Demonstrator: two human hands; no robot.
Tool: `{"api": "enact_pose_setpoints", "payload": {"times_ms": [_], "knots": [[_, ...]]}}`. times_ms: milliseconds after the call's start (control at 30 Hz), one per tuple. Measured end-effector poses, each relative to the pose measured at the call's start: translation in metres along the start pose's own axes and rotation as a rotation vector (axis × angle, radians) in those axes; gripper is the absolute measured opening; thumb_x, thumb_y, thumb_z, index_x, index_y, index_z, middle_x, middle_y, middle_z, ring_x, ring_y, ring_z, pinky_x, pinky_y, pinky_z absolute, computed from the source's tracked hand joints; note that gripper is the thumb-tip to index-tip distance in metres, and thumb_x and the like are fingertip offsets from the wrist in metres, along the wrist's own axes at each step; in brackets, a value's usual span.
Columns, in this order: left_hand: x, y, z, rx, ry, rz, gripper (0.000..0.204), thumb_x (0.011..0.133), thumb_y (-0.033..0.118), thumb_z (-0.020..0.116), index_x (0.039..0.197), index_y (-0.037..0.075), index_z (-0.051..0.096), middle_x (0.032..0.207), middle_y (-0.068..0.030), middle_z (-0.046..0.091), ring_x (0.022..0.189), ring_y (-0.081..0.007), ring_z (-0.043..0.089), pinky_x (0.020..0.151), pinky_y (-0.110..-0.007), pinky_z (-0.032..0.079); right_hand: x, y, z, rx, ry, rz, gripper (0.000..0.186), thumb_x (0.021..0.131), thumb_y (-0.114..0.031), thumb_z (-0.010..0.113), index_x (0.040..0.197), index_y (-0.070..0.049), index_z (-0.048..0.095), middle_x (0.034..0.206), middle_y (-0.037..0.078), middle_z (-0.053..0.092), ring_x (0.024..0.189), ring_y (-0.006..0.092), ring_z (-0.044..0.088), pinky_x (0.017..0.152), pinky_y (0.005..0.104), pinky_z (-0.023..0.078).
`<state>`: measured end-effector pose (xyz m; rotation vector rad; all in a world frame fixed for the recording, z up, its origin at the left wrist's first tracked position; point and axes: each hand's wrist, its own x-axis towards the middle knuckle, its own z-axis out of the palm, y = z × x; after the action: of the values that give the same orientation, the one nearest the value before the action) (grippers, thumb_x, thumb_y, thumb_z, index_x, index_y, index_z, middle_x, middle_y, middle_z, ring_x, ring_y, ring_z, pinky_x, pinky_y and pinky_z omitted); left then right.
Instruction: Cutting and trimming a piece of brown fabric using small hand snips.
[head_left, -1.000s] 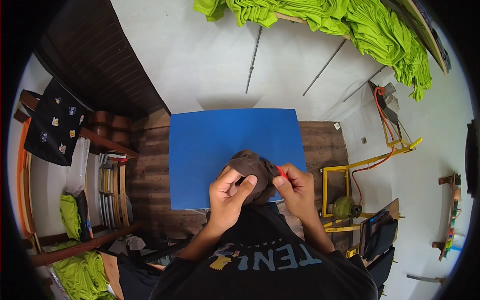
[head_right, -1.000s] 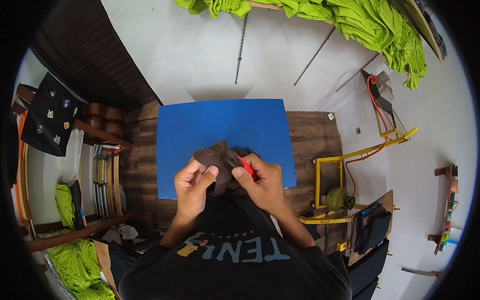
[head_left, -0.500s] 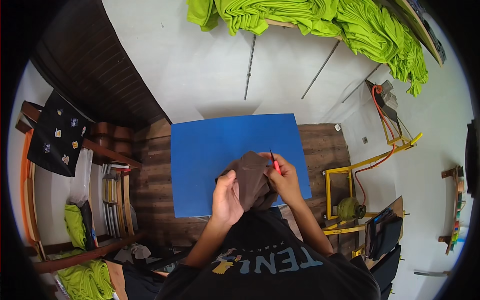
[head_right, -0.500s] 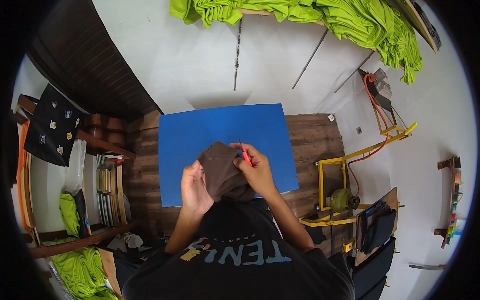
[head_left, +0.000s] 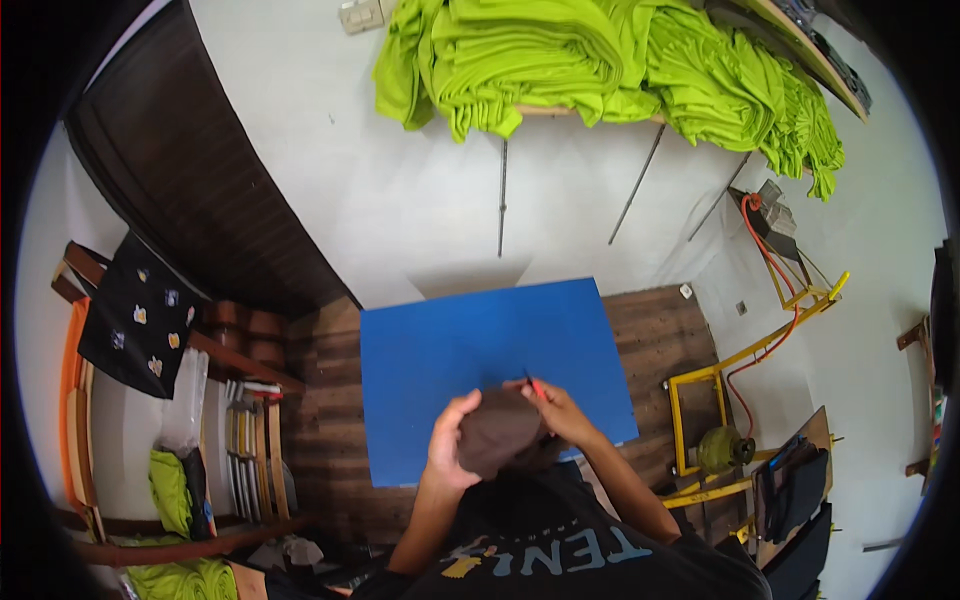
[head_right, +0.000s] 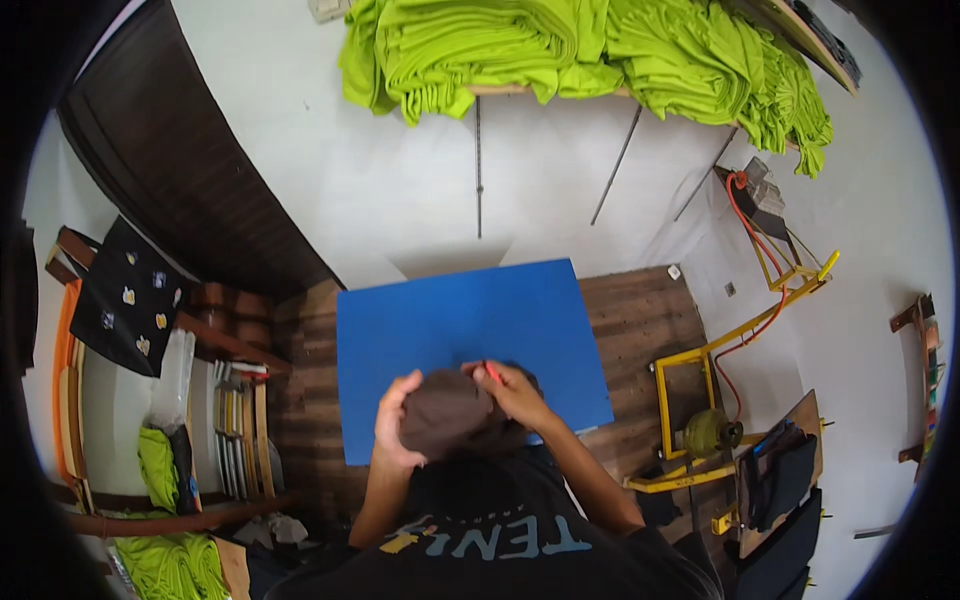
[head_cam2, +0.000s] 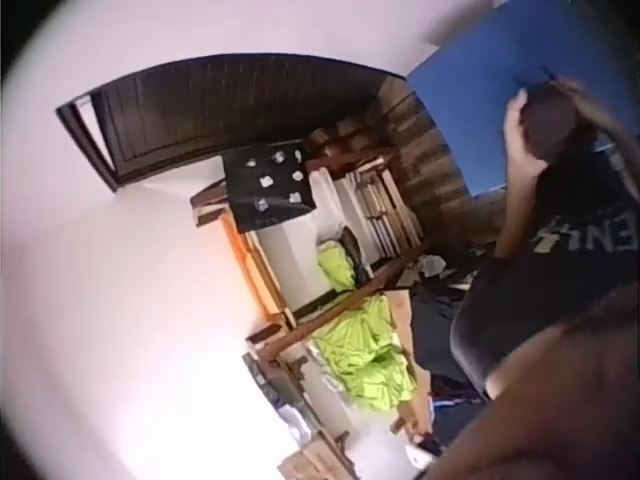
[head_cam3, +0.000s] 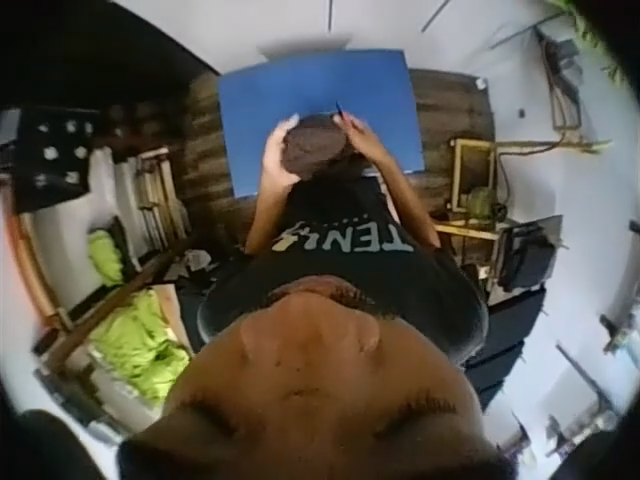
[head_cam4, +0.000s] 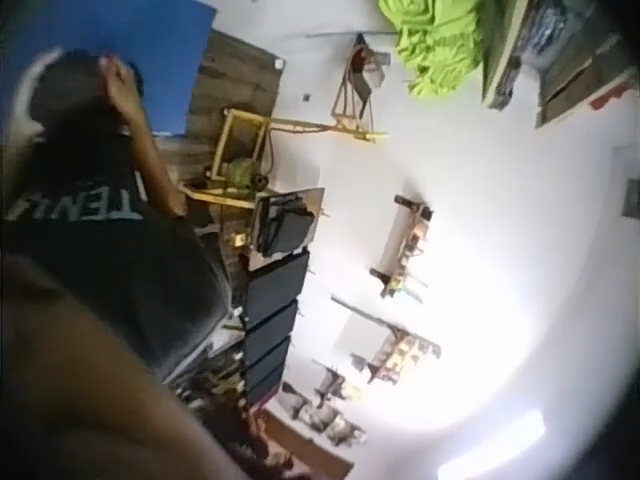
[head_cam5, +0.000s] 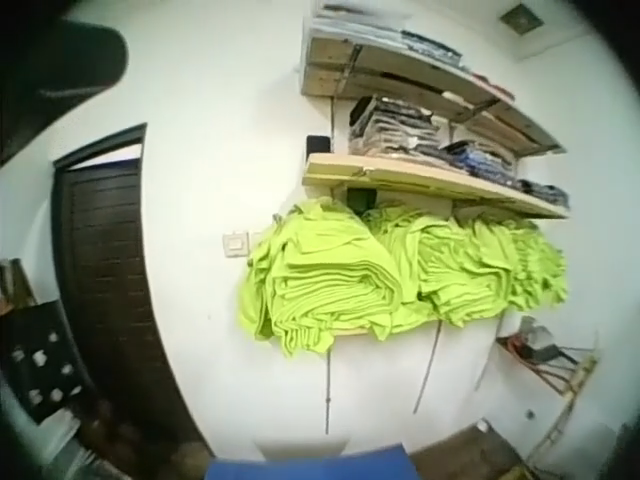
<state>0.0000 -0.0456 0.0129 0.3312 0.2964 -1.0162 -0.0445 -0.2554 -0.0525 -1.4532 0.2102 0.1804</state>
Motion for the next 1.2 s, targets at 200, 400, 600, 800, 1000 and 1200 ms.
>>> {"api": "enact_pose_setpoints", "payload": {"times_ms": [200,400,600,800,1000,1200], "knots": [[-0.011,0.025,-0.011,0.340,-0.090,0.063,0.034,0.094,0.025,0.052,0.113,-0.001,0.063,0.104,-0.0149,0.070,0.092,-0.0264,0.070,0.085,-0.037,0.056,0.009,0.025,0.013,-0.017,-0.227,-0.095,0.021,0.101,-0.026,0.059,0.110,-0.007,0.064,0.084,-0.005,0.058,0.051,0.0016,0.042,0.043,0.0198,0.033],[-0.053,0.041,-0.003,0.245,-0.128,0.618,0.034,0.094,0.027,0.049,0.104,-0.002,0.064,0.097,-0.0150,0.068,0.083,-0.0278,0.067,0.077,-0.039,0.054,-0.018,-0.042,-0.011,0.781,-0.098,-0.134,0.015,0.101,-0.021,0.057,0.109,-0.008,0.058,0.074,-0.001,0.050,0.048,0.0059,0.039,0.040,0.0208,0.031],[-0.042,0.005,0.038,-0.063,-0.302,0.587,0.042,0.096,0.034,0.047,0.104,-0.004,0.063,0.099,-0.0179,0.066,0.082,-0.0319,0.064,0.076,-0.043,0.053,-0.036,-0.089,-0.017,0.433,-0.064,-0.312,0.029,0.099,-0.034,0.061,0.101,-0.005,0.056,0.092,0.014,0.067,0.066,0.0205,0.066,0.045,0.0222,0.042],[-0.020,0.009,0.036,-0.092,-0.350,0.437,0.047,0.095,0.036,0.044,0.104,-0.007,0.062,0.103,-0.0213,0.065,0.083,-0.0357,0.063,0.076,-0.047,0.052,-0.044,-0.052,0.023,0.232,-0.301,-0.122,0.030,0.095,-0.024,0.068,0.114,-0.003,0.058,0.085,0.003,0.065,0.058,0.0053,0.051,0.050,0.0188,0.039],[-0.032,0.018,0.004,0.081,-0.407,0.406,0.046,0.088,0.026,0.047,0.113,-0.011,0.059,0.114,-0.0245,0.064,0.096,-0.0364,0.064,0.086,-0.046,0.052,-0.044,-0.033,0.042,0.133,-0.250,0.044,0.028,0.091,-0.015,0.073,0.116,-0.007,0.062,0.083,-0.004,0.061,0.057,0.0031,0.048,0.050,0.0192,0.037],[-0.054,0.010,-0.011,0.527,-0.169,0.568,0.053,0.088,0.021,0.047,0.129,-0.012,0.052,0.125,-0.0226,0.063,0.118,-0.0336,0.059,0.106,-0.042,0.042,-0.032,-0.062,0.019,0.196,-0.038,-0.095,0.029,0.095,-0.007,0.063,0.124,-0.005,0.059,0.099,0.005,0.065,0.057,0.0039,0.050,0.047,0.0179,0.036]]}}
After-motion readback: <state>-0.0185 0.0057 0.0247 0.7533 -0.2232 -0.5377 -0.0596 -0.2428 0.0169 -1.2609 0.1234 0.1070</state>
